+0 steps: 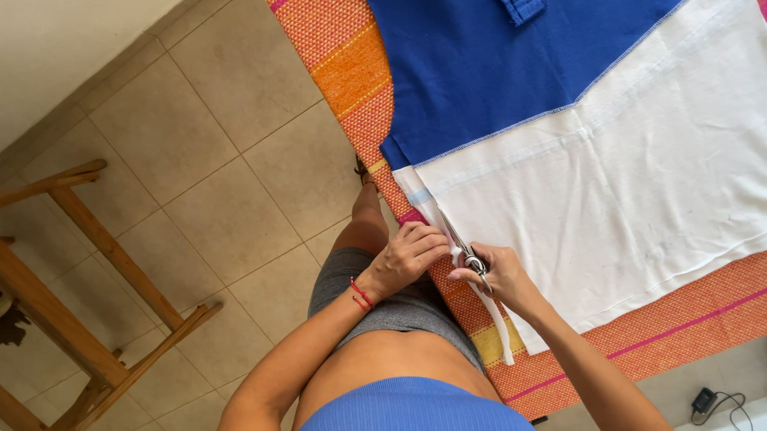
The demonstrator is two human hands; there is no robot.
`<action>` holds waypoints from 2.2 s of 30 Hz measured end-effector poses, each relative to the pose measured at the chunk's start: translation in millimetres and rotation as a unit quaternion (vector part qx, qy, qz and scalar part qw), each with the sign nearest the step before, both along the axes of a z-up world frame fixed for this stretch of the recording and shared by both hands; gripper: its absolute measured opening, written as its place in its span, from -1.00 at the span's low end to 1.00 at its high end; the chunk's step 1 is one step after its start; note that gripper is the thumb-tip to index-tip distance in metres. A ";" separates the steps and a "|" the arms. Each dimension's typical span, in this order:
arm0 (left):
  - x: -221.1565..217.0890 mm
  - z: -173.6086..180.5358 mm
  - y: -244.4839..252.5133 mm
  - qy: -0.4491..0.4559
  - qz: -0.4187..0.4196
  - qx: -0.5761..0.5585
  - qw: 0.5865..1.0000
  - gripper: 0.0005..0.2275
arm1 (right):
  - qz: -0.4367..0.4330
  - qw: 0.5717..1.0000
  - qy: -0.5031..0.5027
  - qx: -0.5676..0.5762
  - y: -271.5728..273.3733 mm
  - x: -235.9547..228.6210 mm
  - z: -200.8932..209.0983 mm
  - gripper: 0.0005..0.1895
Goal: The person uses scissors to trim the white fabric of a blue and white polo shirt laid out on a table. They cut along the bottom edge and the side seam of the white section, removing excess material.
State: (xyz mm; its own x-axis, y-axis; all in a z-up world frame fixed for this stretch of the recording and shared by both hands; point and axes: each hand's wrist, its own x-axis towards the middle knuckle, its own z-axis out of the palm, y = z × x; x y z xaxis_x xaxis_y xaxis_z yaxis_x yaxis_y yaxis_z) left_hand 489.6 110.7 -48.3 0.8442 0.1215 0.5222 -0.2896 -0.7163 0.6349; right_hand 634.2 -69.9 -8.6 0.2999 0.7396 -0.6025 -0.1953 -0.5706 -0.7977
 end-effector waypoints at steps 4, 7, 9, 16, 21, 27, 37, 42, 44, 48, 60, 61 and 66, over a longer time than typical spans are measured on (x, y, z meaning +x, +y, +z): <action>-1.5 -5.6 -0.8 0.000 0.000 0.003 1.000 -0.85 | 0.000 1.000 -0.001 0.007 0.5 2.5 -14.2 -0.71; -0.7 -3.7 0.9 0.000 0.001 0.009 1.000 -0.85 | 0.006 1.000 -0.012 -0.002 0.3 1.7 -18.0 -0.71; -1.4 -4.9 0.7 0.003 0.000 0.003 1.000 -0.84 | 0.003 0.999 -0.037 -0.004 -2.2 -2.2 -21.8 -0.72; -3.8 -10.0 1.9 0.005 -0.006 0.014 1.000 -0.83 | 0.003 0.999 -0.035 0.008 12.8 3.5 -18.3 -0.71; -3.2 -9.6 3.0 0.000 -0.015 0.012 1.000 -0.82 | 0.010 0.999 -0.033 0.019 12.4 6.3 -29.3 -0.71; -4.0 -15.1 0.1 -0.006 -0.006 0.005 1.000 -0.82 | 0.000 0.999 -0.037 0.017 16.2 4.6 -24.6 -0.72; -1.5 0.1 3.6 -0.033 0.006 -0.025 0.999 -0.79 | 0.051 0.995 -0.087 0.000 27.3 12.4 -17.0 -0.59; 0.9 8.8 6.0 -0.038 0.013 -0.030 0.999 -0.77 | 0.029 0.995 -0.091 -0.012 25.4 3.5 -13.9 -0.67; -1.4 -2.8 1.9 -0.037 0.012 -0.031 0.999 -0.78 | 0.028 0.996 -0.083 -0.008 28.6 5.3 -12.1 -0.68; -4.3 -11.7 1.2 -0.026 0.008 -0.019 0.999 -0.78 | 0.041 0.996 -0.074 0.003 34.6 13.8 -13.1 -0.66; -6.9 -25.3 -2.7 -0.043 0.002 -0.024 0.999 -0.80 | 0.023 0.997 -0.073 -0.002 37.3 11.1 -11.1 -0.70; -6.3 -21.5 -0.1 -0.043 0.002 -0.024 0.999 -0.80 | 0.023 0.997 -0.073 -0.001 39.5 12.8 -11.9 -0.70; -0.7 8.2 11.7 -0.035 -0.007 -0.031 0.999 -0.79 | 0.040 0.995 -0.088 0.003 45.8 16.4 -15.0 -0.67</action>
State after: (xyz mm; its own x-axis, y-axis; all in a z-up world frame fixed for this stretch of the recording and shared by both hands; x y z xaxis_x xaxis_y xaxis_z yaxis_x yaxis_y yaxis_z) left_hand 488.9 122.4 -40.1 0.8074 0.1432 0.5723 -0.3450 -0.6724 0.6549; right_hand 650.6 -24.1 -23.6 0.3407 0.7685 -0.5416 -0.0076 -0.5738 -0.8189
